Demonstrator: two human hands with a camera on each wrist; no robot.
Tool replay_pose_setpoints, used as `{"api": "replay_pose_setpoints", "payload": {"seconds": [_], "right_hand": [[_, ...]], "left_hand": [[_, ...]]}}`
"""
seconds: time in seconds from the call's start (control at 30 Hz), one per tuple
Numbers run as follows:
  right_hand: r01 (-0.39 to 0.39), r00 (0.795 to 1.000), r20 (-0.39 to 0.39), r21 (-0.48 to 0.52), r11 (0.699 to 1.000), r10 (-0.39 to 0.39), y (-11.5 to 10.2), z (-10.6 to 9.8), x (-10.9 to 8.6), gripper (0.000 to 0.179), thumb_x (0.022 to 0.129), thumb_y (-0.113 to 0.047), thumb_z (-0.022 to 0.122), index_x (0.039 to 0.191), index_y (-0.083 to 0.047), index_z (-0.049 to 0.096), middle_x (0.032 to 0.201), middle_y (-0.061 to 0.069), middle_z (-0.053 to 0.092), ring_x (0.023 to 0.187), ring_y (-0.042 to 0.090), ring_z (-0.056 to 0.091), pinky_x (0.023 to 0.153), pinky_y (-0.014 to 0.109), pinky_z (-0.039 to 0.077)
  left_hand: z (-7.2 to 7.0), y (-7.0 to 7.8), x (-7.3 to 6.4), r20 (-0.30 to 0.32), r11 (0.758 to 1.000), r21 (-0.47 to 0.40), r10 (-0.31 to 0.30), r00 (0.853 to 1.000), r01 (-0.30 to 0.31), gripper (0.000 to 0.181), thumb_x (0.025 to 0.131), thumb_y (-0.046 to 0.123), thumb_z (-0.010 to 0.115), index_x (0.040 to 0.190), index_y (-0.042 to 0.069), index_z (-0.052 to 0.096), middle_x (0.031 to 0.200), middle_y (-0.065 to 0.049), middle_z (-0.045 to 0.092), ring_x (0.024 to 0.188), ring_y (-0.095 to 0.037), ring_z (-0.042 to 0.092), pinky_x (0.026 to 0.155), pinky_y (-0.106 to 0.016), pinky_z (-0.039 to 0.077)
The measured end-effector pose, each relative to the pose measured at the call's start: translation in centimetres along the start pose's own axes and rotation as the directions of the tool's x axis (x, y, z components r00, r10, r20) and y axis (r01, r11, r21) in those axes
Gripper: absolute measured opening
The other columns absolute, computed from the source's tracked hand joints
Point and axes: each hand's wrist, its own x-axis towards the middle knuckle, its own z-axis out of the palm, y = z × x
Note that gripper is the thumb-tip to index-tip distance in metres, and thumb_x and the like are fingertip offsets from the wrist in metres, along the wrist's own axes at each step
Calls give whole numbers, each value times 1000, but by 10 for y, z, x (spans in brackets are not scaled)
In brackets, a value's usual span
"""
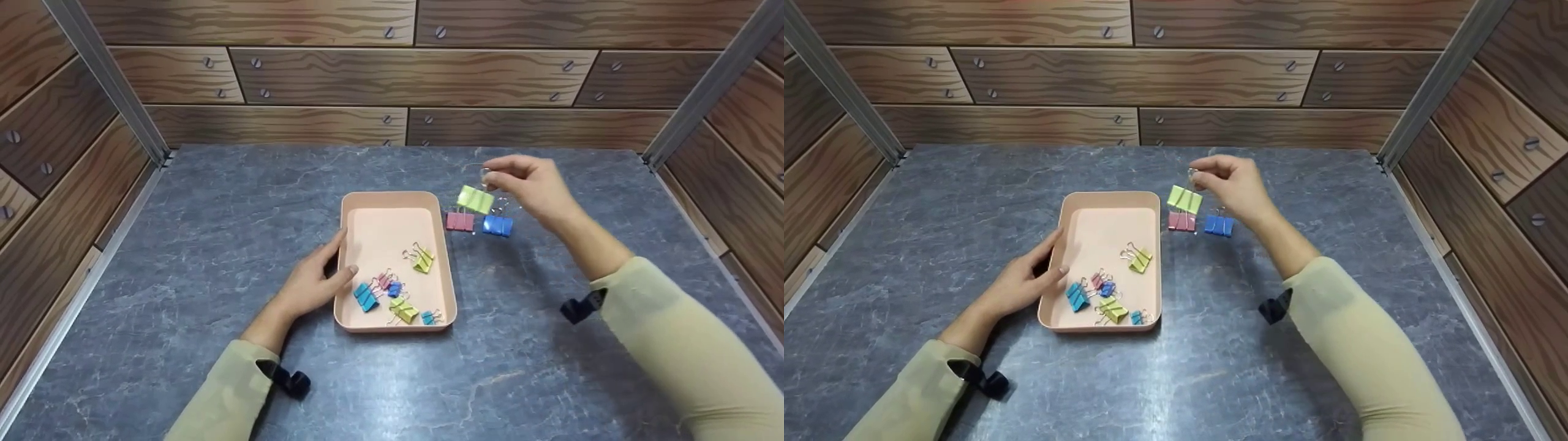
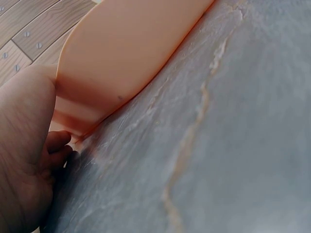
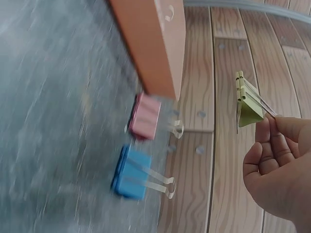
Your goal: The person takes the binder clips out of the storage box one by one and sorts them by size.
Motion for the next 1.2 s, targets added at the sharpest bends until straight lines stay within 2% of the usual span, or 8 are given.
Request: {"api": "replay_pose_setpoints", "payload": {"seconds": [0.33,0.57,0.8,1.0,1.2], "right_hand": [[-53,998,-34,-54,997,52,25,-42,-6,34,102,-13,73,127,11,70,99,-8,78,90,7,72,84,21,59],[-94,995,-46,-89,992,90,41,-63,-11,32,103,-14,72,128,7,72,97,-12,77,89,5,71,83,20,58],[-131,991,-48,-63,989,128,55,-77,-15,35,105,-13,69,131,10,69,100,-13,77,91,4,72,82,20,59],[-177,984,-41,-86,980,174,68,-84,-16,35,107,-10,65,134,11,65,98,-18,75,89,1,72,81,18,57],[-210,978,-21,-103,972,209,75,-86,-17,39,108,-10,62,138,14,60,99,-20,74,91,0,70,85,20,57]], "left_hand": [[-1,0,0,7,1000,2,-13,1000,13,81,101,50,65,170,26,29,166,-19,40,150,-40,41,123,-55,32],[-1,-1,0,-2,1000,0,-4,1000,4,82,101,49,65,170,25,29,165,-21,41,150,-41,41,123,-57,33],[-1,1,-1,-1,1000,-8,-14,1000,14,80,101,49,66,170,27,30,163,-20,43,148,-41,44,121,-56,36],[-1,-1,0,-3,1000,0,-7,1000,7,81,101,48,65,170,25,30,164,-21,42,148,-41,43,122,-57,34],[-1,0,0,-3,1000,-1,7,1000,-7,81,101,47,66,170,24,30,164,-22,42,148,-42,43,122,-57,34]]}}
